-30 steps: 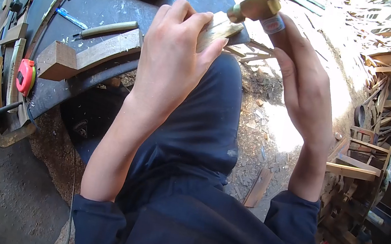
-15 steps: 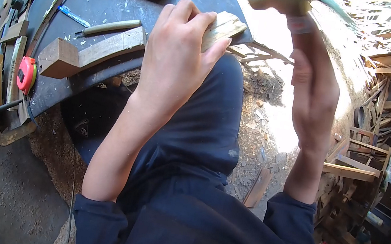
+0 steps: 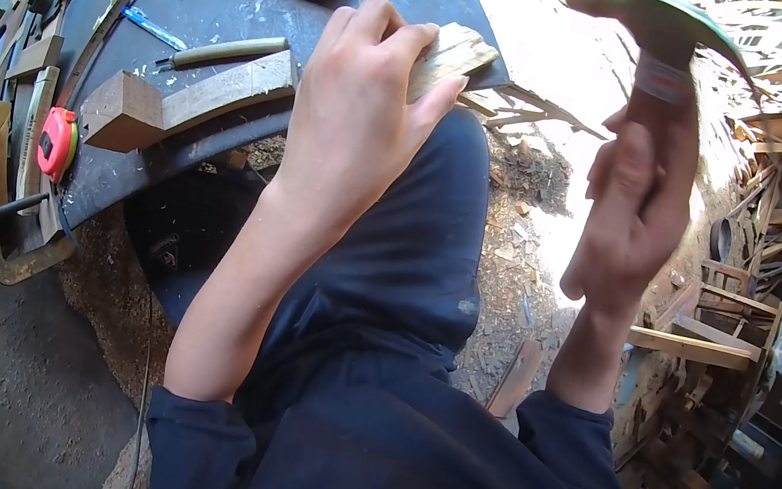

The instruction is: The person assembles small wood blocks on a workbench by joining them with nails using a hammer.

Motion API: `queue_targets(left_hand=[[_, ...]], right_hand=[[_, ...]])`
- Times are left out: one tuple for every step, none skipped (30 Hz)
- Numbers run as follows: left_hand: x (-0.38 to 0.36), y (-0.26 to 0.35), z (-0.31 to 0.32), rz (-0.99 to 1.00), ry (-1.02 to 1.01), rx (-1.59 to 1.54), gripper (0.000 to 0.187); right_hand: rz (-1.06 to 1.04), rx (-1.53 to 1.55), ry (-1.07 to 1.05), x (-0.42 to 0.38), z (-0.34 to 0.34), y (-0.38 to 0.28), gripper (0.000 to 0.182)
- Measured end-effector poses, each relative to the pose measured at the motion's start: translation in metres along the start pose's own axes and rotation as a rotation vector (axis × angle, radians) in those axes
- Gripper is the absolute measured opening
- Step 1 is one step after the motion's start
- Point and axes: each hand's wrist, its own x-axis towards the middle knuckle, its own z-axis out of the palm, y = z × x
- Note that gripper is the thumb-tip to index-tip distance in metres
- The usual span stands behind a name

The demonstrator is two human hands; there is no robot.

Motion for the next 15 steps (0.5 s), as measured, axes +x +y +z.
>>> queue_targets(left_hand=[[0.001,0.0,0.0,-0.002,-0.001,-0.009,0.037],[0.001,0.0,0.001,-0.003,-0.002,-0.008,0.037],[0.001,0.0,0.001,-0.003,-0.003,-0.008,0.037],[0.001,0.0,0.001,-0.003,-0.004,-0.007,0.037],[0.001,0.0,0.001,-0.006,-0.009,-0.005,0.037],[0.001,0.001,0.001,-0.008,-0.013,-0.002,0.037],[0.001,0.001,0.0,-0.01,-0.014,0.003,0.037],[0.001,0.002,0.0,-0.003,-0.013,0.006,0.037],[0.0,0.002,0.0,0.002,-0.014,0.006,0.037],[0.001,0.002,0.0,0.004,-0.007,0.01,0.037],[0.001,0.001,0.0,0.001,-0.006,0.009,0.037],[0.001,0.001,0.0,-0.004,-0.007,0.007,0.037],[0.001,0.001,0.0,-0.007,-0.008,0.004,0.038],[0.0,0.001,0.001,-0.009,-0.011,0.005,0.038],[0.0,0.001,0.001,-0.007,-0.012,0.006,0.038]], right_hand=[[-0.017,0.062,0.052,0.002,-0.002,-0.004,0.051],[-0.032,0.123,0.107,0.003,-0.004,-0.007,0.051],[-0.023,0.144,0.149,0.002,0.0,-0.006,0.052],[-0.046,0.208,0.136,-0.003,0.005,0.005,0.052],[0.009,-0.002,0.005,-0.01,0.011,0.012,0.051],[0.0,-0.112,-0.075,-0.013,0.012,0.017,0.05],[-0.016,-0.221,-0.153,-0.014,0.014,0.019,0.048],[-0.093,-0.229,-0.178,-0.008,0.017,0.012,0.047],[-0.123,-0.184,-0.159,-0.007,0.015,0.013,0.049],[-0.128,-0.224,-0.151,-0.007,0.009,0.013,0.048],[-0.038,-0.197,-0.112,-0.008,0.002,0.008,0.047],[0.008,-0.101,-0.052,-0.007,-0.001,0.003,0.047],[0.047,-0.002,0.012,-0.005,-0.003,-0.003,0.046],[0.044,0.165,0.101,-0.002,-0.002,-0.009,0.045],[0.011,0.207,0.19,0.002,0.001,-0.013,0.044]])
